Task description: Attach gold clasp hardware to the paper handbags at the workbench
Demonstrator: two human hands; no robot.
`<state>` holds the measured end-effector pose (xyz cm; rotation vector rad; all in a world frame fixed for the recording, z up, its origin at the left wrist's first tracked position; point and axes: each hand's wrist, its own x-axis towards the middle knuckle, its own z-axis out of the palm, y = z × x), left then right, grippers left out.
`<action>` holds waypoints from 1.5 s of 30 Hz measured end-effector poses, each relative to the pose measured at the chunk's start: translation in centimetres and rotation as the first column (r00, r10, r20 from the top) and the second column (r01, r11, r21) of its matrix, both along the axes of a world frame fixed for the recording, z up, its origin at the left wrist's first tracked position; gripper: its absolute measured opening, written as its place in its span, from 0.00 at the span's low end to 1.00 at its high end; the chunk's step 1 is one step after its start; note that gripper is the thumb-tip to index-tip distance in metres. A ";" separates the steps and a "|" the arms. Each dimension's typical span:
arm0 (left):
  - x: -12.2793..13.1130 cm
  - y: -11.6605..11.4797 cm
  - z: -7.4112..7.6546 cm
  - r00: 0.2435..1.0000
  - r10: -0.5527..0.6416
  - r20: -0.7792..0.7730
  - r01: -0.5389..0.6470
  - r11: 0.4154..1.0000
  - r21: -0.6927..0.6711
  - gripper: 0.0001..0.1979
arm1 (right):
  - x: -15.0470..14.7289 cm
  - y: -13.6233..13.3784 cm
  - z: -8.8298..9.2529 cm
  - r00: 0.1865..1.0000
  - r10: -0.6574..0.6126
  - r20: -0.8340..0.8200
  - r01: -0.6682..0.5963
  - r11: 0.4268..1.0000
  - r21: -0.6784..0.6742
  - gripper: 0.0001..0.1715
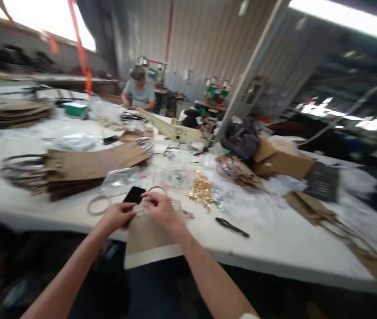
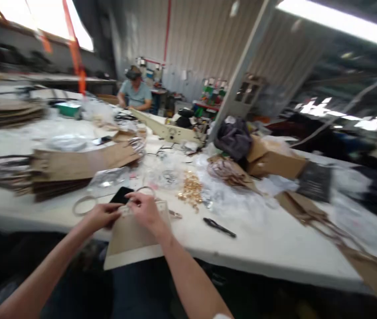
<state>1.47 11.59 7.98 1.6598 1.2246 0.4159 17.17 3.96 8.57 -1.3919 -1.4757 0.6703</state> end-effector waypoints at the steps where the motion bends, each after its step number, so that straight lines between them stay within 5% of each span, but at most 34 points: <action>1: -2.3 -0.1 -0.6 1.000 0.014 -0.024 -0.015 0.999 -0.030 0.19 | 0.3 0.4 -0.4 0.999 -0.003 -0.047 0.002 1.000 -0.022 0.22; 4: -5.1 -0.3 -1.5 0.998 -0.048 0.026 0.048 0.999 -0.005 0.21 | 0.9 1.3 -1.0 0.989 0.069 -0.135 -0.077 0.995 -0.060 0.17; 11: -4.2 -0.4 -1.9 0.995 -0.044 0.092 0.045 0.999 -0.014 0.20 | 0.0 0.2 -0.3 0.992 0.115 -0.056 -0.120 0.986 -0.114 0.11; 26: -4.5 -0.6 -2.4 0.994 -0.012 0.113 0.013 1.000 -0.007 0.19 | -1.1 0.7 -1.9 0.966 0.081 0.246 -0.072 0.996 -0.046 0.09; 45: -4.5 -0.4 -3.3 0.988 0.014 0.152 -0.012 1.000 -0.016 0.18 | -1.5 0.3 -1.5 0.972 0.091 0.218 -0.084 0.996 -0.042 0.09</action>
